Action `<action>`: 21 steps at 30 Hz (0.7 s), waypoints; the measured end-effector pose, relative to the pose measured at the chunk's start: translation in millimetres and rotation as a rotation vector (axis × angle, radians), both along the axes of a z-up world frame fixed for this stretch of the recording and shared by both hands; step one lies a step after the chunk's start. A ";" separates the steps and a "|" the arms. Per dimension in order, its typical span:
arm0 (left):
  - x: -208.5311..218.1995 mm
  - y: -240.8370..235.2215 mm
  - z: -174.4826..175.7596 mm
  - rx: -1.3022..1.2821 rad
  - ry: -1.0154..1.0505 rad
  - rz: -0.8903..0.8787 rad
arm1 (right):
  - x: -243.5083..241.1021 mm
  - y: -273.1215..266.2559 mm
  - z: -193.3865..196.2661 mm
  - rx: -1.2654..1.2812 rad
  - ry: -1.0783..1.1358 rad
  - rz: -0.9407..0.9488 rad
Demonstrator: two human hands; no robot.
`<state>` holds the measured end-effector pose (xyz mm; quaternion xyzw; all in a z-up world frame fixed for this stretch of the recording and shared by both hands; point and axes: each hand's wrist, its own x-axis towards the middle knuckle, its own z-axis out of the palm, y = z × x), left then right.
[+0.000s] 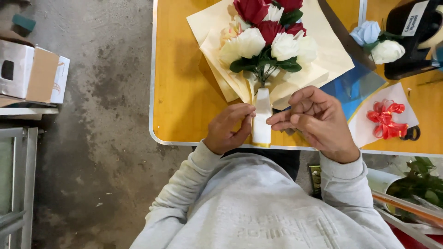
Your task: Wrapping a bouquet of artificial flowers with decorative paper and securing it with tape.
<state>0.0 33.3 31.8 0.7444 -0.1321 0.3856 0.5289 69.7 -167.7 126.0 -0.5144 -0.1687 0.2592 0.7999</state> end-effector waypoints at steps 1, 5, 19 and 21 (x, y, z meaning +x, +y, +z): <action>1.1 -0.4 -3.9 0.004 -0.004 0.001 | 0.7 -0.8 -0.4 0.004 -0.004 0.001; 4.2 3.9 -5.8 0.037 -0.122 -0.091 | 4.0 -6.6 3.0 -0.024 0.012 -0.036; 17.3 3.0 13.1 -1.053 0.737 -0.773 | 23.3 -12.0 -0.8 0.026 -0.009 -0.021; 20.8 3.3 24.5 -1.103 0.777 -0.969 | 20.7 -10.4 0.8 0.025 -0.007 -0.036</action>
